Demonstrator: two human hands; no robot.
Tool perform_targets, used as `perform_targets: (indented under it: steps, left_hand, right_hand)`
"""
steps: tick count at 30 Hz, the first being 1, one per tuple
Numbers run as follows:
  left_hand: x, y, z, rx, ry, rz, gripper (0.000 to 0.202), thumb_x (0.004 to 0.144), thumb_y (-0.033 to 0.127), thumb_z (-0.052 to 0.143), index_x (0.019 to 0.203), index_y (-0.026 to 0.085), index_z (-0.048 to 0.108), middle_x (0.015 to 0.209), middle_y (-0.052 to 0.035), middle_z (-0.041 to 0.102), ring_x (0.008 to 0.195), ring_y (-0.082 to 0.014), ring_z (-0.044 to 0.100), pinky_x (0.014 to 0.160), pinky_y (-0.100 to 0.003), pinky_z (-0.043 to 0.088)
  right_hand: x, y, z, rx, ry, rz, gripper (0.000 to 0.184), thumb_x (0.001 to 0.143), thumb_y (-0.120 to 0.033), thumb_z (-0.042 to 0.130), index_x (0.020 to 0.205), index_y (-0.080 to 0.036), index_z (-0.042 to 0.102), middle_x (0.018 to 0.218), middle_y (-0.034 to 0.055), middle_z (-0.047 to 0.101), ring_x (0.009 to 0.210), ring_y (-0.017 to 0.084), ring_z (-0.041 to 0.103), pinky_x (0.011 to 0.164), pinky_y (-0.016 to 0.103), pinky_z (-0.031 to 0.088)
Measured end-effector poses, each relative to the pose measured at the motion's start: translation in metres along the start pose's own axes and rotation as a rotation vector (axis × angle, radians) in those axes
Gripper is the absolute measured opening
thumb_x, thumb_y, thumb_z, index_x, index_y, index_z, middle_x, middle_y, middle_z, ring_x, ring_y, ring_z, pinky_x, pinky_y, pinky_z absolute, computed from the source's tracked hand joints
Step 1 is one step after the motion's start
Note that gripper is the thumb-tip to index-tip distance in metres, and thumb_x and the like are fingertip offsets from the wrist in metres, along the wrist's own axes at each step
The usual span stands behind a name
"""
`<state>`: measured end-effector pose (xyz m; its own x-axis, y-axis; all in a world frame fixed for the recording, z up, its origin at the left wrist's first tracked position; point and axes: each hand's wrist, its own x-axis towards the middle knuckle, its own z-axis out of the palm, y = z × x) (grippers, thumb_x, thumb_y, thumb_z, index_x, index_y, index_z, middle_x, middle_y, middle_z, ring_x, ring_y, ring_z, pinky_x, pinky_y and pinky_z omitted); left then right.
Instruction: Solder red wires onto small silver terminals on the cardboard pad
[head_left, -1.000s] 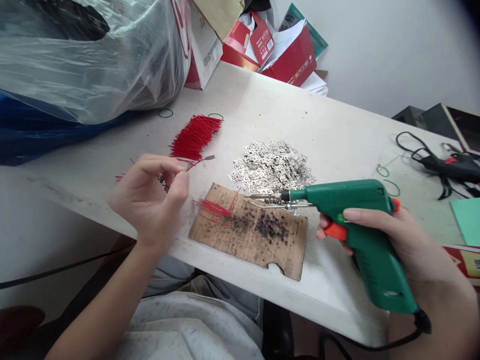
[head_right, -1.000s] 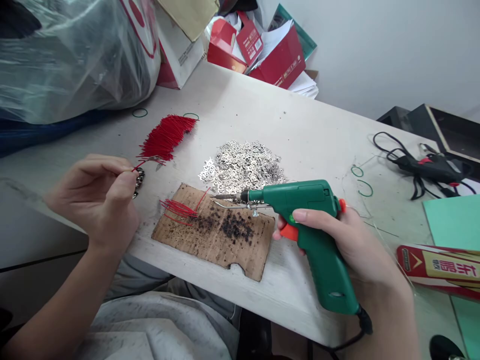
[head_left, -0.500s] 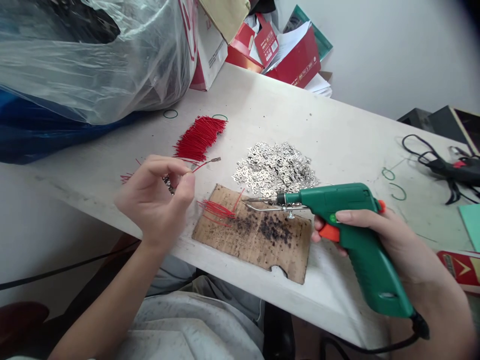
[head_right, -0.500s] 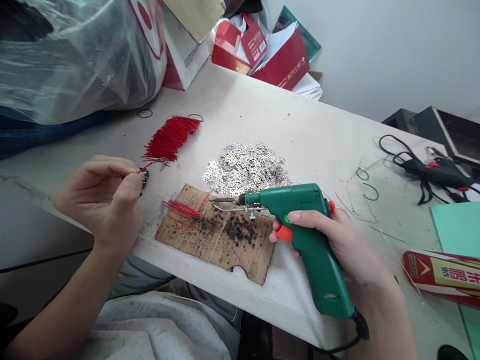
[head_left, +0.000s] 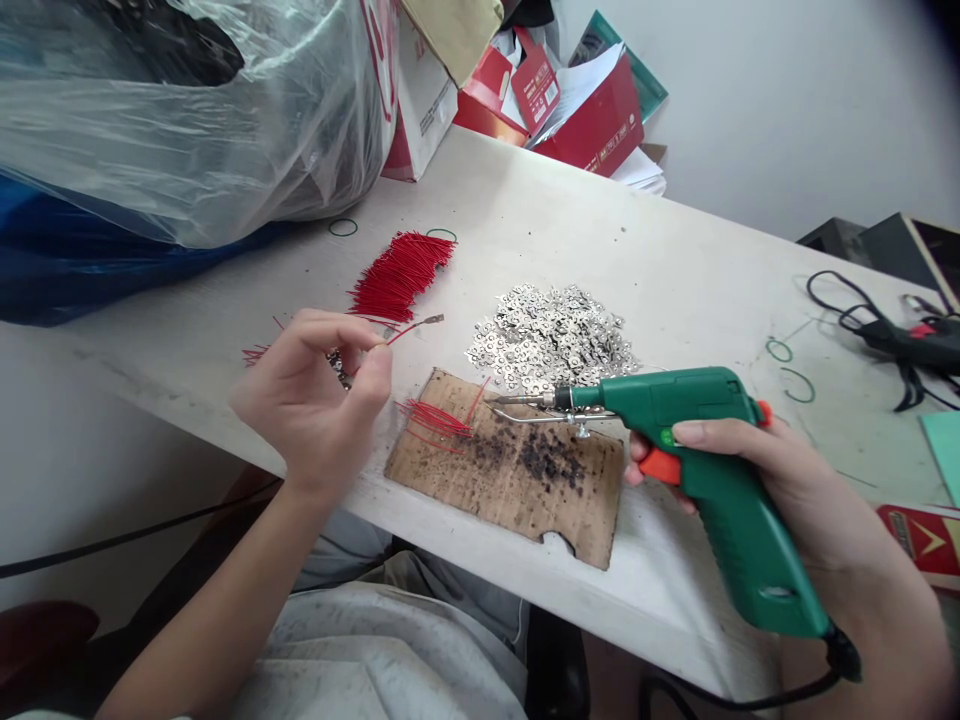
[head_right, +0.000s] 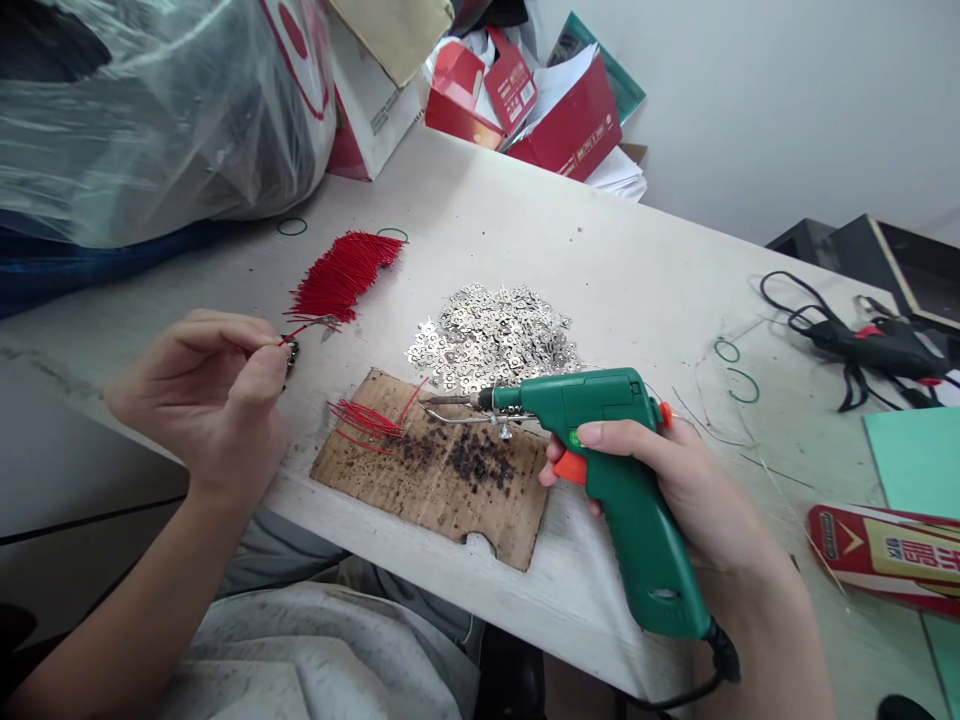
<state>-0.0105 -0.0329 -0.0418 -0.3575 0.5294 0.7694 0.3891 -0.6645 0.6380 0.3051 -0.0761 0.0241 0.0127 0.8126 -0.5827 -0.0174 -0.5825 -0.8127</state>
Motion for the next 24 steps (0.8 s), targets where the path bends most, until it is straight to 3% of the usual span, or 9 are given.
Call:
perform_targets:
  steps: [8,12,16,20,24]
  left_hand:
    - [-0.0002,0.0004,0.0003,0.010,0.001,-0.012,0.016,0.073,0.007,0.069,0.077,0.022,0.075,0.071,0.0011,0.067,0.062,-0.0115,0.055,0.059,-0.030,0.039]
    - [-0.0002,-0.0006,0.0007,0.016,0.016,-0.005,0.015,0.072,0.009,0.070,0.076,0.023,0.075,0.069,0.0015,0.067,0.062,-0.0123,0.056,0.058,-0.030,0.039]
    - [-0.0004,0.0001,-0.0007,-0.006,-0.008,-0.004,0.018,0.074,0.006,0.071,0.079,0.022,0.076,0.071,0.0006,0.067,0.064,-0.0128,0.056,0.059,-0.031,0.039]
    - [-0.0008,0.0029,-0.0023,-0.018,-0.032,-0.011,0.020,0.076,0.004,0.071,0.082,0.022,0.077,0.074,-0.0003,0.068,0.068,-0.0136,0.058,0.061,-0.033,0.039]
    - [-0.0012,0.0050,-0.0034,-0.019,-0.054,-0.019,0.022,0.079,0.003,0.071,0.085,0.023,0.078,0.075,-0.0007,0.067,0.070,-0.0142,0.058,0.062,-0.034,0.039]
  right_hand:
    - [-0.0003,-0.0020,0.0017,0.025,0.054,0.022,0.017,0.079,-0.035,0.085,0.089,-0.023,0.080,0.074,0.0005,0.077,0.058,0.015,0.067,0.052,0.020,0.057]
    - [0.0013,0.0005,-0.0020,0.009,0.039,0.025,0.023,0.082,-0.039,0.083,0.096,-0.021,0.080,0.083,0.0048,0.079,0.070,0.021,0.073,0.058,0.023,0.061]
    - [0.0026,0.0026,-0.0034,0.006,0.028,0.010,0.020,0.082,-0.038,0.083,0.093,-0.022,0.080,0.079,0.0038,0.078,0.066,0.019,0.071,0.055,0.021,0.059]
    - [0.0022,0.0027,-0.0024,0.006,-0.007,0.002,0.024,0.085,-0.038,0.080,0.100,-0.019,0.080,0.086,0.0079,0.079,0.077,0.025,0.075,0.066,0.026,0.062]
    - [0.0014,0.0018,-0.0016,-0.008,0.001,0.003,0.027,0.084,-0.039,0.080,0.100,-0.018,0.079,0.088,0.0102,0.080,0.078,0.025,0.075,0.065,0.026,0.062]
